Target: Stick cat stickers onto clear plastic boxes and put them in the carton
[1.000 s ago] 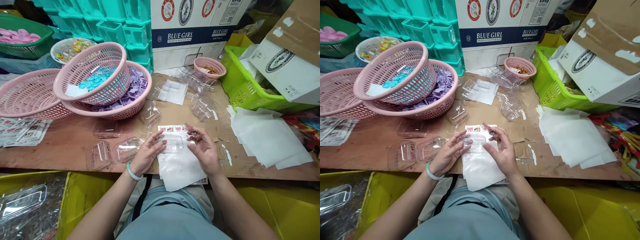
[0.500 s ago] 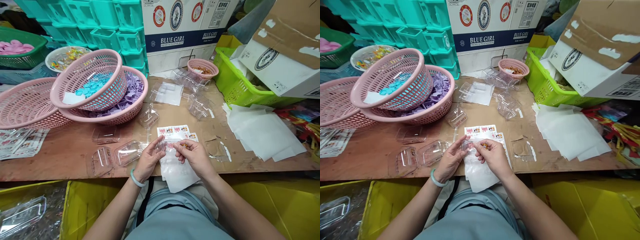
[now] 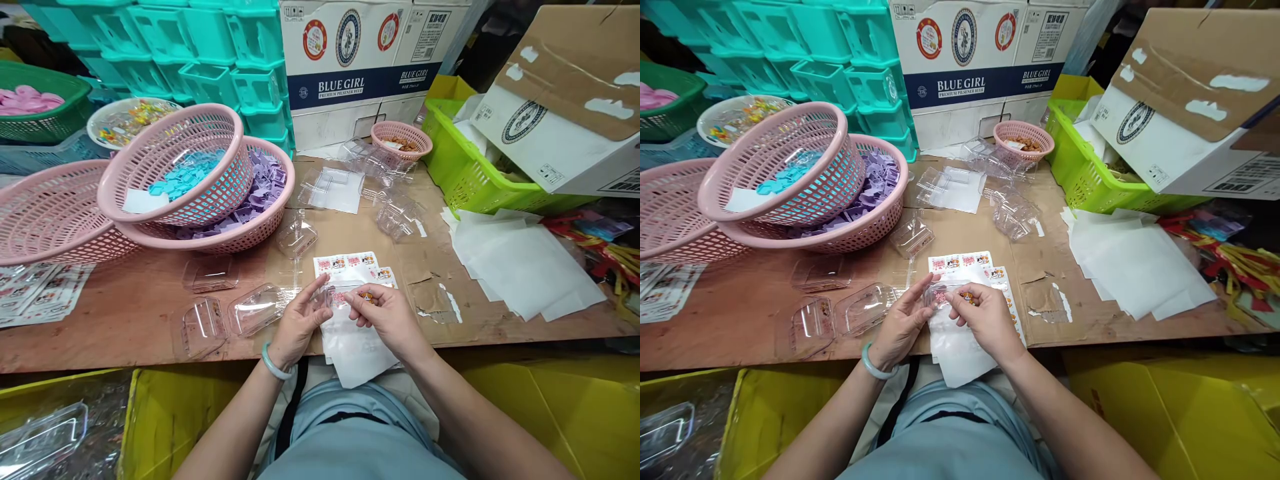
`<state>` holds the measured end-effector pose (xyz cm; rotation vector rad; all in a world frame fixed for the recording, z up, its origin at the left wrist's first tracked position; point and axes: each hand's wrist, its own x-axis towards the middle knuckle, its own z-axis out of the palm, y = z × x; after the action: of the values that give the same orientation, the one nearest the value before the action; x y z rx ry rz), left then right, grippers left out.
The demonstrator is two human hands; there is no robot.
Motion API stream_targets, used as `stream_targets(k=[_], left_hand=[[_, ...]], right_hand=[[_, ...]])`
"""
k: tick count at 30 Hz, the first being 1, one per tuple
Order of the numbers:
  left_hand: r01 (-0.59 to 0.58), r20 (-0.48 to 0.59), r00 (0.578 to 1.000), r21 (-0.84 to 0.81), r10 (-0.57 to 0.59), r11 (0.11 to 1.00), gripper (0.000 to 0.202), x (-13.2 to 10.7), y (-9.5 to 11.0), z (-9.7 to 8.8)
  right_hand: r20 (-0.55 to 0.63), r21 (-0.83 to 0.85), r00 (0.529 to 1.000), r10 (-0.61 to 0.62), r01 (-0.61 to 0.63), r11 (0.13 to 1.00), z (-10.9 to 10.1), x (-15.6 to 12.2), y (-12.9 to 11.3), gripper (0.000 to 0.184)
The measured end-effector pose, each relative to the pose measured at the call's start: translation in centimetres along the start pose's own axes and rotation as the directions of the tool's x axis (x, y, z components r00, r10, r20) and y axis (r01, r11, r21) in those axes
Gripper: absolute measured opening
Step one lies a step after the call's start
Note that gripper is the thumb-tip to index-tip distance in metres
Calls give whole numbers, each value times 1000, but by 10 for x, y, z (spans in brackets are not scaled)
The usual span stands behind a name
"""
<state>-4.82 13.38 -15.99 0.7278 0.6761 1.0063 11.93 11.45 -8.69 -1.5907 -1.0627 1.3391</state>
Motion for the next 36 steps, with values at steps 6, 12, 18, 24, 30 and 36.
stream_targets(k=[6, 12, 18, 24, 30, 36], left_hand=[[7, 3, 1000, -6, -7, 1000, 59, 0, 2, 0], [3, 14, 1000, -7, -2, 1000, 59, -1, 4, 1], [3, -139, 990, 68, 7, 998, 52, -2, 11, 18], [-54, -243, 965, 177, 97, 983, 43, -1, 8, 29], [-41, -246, 966, 178, 85, 983, 46, -4, 1, 23], [-54, -243, 967, 106, 79, 993, 46, -5, -3, 21]], right_hand=[[1, -6, 1000, 17, -17, 1000, 2, 0, -2, 35], [-3, -42, 1000, 9, -9, 999, 1, 2, -1, 34], [-31, -176, 998, -56, 50, 983, 6, 0, -3, 30], [23, -773, 782, -623, 409, 484, 11, -2, 3, 28], [161, -899, 645, -747, 408, 159, 2, 10, 19, 33], [-213, -687, 749, -627, 342, 641, -6, 15, 31, 26]])
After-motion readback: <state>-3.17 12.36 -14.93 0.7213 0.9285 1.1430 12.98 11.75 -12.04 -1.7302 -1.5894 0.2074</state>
